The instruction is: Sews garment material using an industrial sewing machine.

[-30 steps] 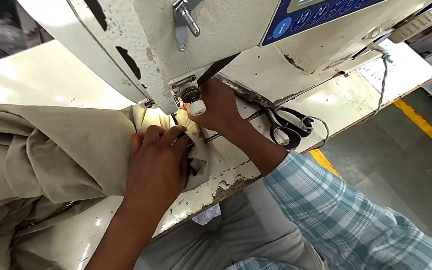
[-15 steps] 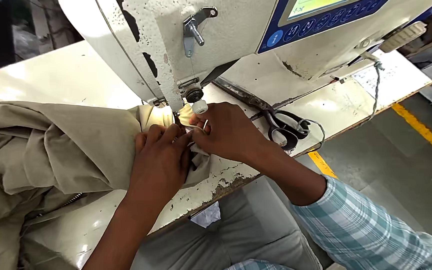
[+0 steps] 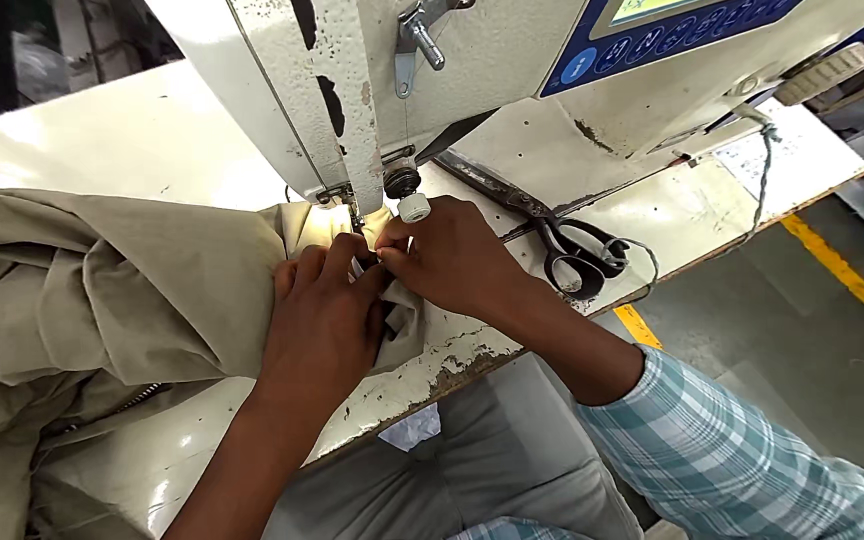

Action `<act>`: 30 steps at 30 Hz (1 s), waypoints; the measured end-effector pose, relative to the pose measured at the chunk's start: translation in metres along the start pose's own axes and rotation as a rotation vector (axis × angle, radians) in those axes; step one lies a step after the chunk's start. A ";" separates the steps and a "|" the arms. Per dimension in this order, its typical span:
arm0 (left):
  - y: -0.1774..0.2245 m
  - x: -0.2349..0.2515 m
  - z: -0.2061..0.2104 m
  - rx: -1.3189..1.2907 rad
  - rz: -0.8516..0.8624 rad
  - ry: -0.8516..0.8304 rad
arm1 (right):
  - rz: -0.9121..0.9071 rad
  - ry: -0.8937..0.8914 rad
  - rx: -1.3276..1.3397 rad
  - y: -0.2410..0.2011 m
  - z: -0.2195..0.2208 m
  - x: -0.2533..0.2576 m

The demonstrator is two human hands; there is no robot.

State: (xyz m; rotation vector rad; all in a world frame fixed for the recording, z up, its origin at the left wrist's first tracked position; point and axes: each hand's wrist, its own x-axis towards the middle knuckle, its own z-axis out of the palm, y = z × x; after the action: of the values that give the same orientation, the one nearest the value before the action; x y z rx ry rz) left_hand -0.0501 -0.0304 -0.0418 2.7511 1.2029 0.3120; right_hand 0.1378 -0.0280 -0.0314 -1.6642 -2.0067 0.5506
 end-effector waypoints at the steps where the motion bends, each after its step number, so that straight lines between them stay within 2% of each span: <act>1: 0.000 0.000 0.000 0.004 -0.002 -0.007 | 0.001 -0.010 -0.004 0.000 0.000 0.001; 11: 0.004 0.004 -0.008 0.060 -0.001 -0.045 | 0.029 -0.155 -0.042 0.002 -0.013 0.003; 12: 0.005 0.005 -0.009 0.066 -0.005 -0.047 | 0.013 -0.121 -0.025 0.006 -0.015 0.001; 15: 0.006 0.005 -0.009 0.077 -0.009 -0.057 | -0.119 0.156 -0.049 0.019 -0.011 -0.002; 17: 0.004 0.005 -0.008 0.075 0.000 -0.055 | -0.214 0.225 -0.105 0.024 -0.001 -0.002; 22: -0.003 0.008 -0.009 0.055 0.056 -0.061 | -0.237 0.164 -0.244 0.038 0.006 -0.001; 26: -0.014 0.014 -0.010 0.073 0.186 -0.065 | -0.271 0.079 -0.280 0.034 0.006 0.001; 30: -0.030 0.019 -0.011 0.004 0.311 -0.101 | -0.139 -0.087 -0.196 0.025 -0.002 0.001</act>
State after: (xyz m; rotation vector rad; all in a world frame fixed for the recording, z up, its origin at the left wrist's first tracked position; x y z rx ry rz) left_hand -0.0613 0.0043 -0.0338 2.9142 0.7522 0.1963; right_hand 0.1586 -0.0224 -0.0442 -1.6188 -2.2823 0.3938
